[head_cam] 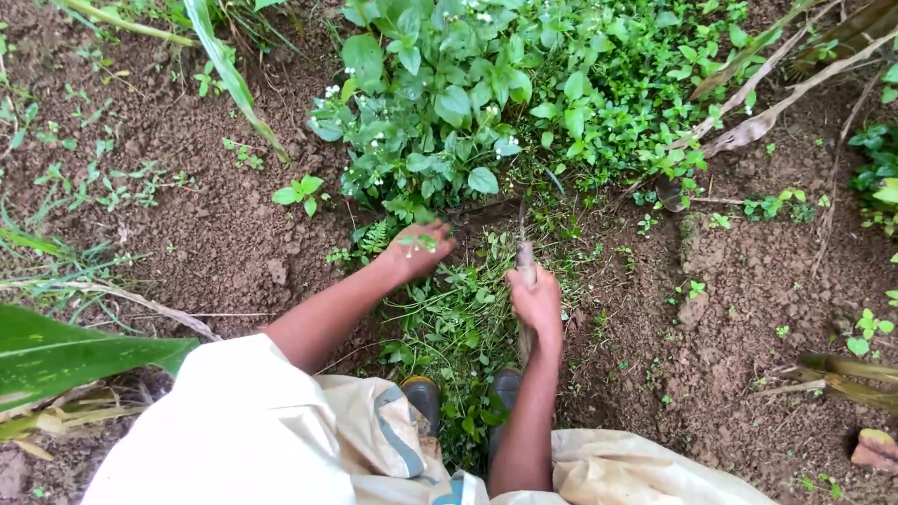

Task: Clearing weeds from a patch of soil using a small hand tool and manual pulling

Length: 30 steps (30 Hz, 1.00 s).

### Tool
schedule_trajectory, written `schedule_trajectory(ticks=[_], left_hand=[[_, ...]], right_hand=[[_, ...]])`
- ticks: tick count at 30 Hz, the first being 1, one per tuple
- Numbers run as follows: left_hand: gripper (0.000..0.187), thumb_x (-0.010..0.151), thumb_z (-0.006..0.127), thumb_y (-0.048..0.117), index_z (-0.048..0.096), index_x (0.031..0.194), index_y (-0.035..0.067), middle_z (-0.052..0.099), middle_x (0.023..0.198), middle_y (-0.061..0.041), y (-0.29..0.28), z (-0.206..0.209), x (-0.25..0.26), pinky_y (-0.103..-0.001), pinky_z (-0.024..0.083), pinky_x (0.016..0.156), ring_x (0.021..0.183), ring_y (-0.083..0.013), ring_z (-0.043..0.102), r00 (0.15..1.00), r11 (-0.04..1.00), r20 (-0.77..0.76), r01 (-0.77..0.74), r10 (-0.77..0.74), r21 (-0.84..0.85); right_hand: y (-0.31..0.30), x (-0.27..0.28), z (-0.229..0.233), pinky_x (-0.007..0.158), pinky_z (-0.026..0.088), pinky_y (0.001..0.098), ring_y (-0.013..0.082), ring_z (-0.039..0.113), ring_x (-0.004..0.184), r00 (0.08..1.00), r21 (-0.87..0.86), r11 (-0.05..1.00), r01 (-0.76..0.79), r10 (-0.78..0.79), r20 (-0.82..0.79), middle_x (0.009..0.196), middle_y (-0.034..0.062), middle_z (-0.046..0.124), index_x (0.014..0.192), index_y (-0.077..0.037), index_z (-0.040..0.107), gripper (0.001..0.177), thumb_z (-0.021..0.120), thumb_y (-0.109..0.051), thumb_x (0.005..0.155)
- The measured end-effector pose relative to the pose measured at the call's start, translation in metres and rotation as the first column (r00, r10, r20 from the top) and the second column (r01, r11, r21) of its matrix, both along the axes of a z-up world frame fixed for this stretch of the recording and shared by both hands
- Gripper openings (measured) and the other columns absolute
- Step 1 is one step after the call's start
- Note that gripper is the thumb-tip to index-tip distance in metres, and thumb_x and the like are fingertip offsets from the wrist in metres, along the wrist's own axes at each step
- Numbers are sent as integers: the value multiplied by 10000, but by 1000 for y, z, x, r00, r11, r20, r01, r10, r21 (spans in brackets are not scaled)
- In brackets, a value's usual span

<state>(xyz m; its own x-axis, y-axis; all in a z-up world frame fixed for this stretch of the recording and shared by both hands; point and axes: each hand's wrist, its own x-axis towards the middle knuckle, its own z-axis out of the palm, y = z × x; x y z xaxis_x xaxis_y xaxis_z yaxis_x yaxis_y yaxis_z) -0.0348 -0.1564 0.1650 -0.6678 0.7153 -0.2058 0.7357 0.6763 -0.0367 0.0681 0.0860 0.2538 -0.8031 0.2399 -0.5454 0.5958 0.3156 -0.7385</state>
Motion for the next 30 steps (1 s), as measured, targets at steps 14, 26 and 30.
schedule_trajectory(ticks=[14, 26, 30], left_hand=[[445, 1046, 454, 149, 487, 1481, 64, 646, 1385, -134, -35, 116, -19, -621, 39, 1279, 1382, -278, 503, 905, 799, -396, -351, 155, -488], [321, 957, 448, 141, 669, 1139, -4, 683, 978, -155, -89, -3, -4, -429, 448, 839, 952, -297, 603, 866, 893, -376, -416, 331, -172], [243, 893, 505, 165, 679, 1008, 39, 651, 822, -80, -81, -6, -2, -334, 516, 558, 787, -240, 632, 820, 881, -434, -460, 373, -112]], right_hand=[[-20, -6, -38, 406, 487, 261, 148, 573, 441, 997, -102, 994, 35, -27, 73, 611, 75, 611, 1053, 19, 656, 214, 631, -167, 951], [-106, -46, -38, 374, 495, 248, 124, 570, 410, 845, -460, 782, 422, -523, -114, 563, 46, 571, 990, -98, 589, 193, 629, -287, 988], [-141, -58, -46, 356, 513, 239, 127, 599, 411, 833, -491, 732, 472, -553, -25, 556, 25, 596, 947, -116, 606, 149, 571, -250, 1004]])
